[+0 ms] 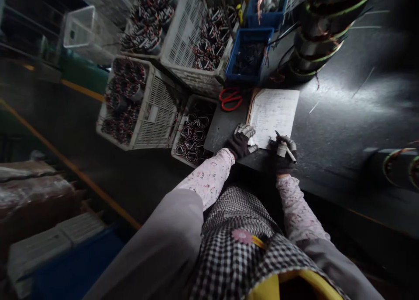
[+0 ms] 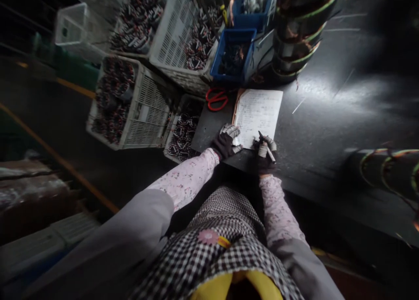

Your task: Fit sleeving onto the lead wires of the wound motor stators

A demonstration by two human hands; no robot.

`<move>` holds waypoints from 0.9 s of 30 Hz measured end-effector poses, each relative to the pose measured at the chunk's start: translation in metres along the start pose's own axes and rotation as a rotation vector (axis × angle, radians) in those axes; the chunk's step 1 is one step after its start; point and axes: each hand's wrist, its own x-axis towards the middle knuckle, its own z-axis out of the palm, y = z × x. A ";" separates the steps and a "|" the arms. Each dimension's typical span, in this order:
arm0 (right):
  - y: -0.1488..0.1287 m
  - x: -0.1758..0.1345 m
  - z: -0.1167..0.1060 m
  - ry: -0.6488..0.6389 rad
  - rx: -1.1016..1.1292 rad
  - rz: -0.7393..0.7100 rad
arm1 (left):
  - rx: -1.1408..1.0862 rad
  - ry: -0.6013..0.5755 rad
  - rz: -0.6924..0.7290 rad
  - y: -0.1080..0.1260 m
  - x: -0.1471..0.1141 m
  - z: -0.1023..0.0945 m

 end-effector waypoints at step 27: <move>-0.010 0.004 0.001 0.047 -0.140 -0.010 | 0.050 -0.104 0.051 -0.009 -0.002 -0.019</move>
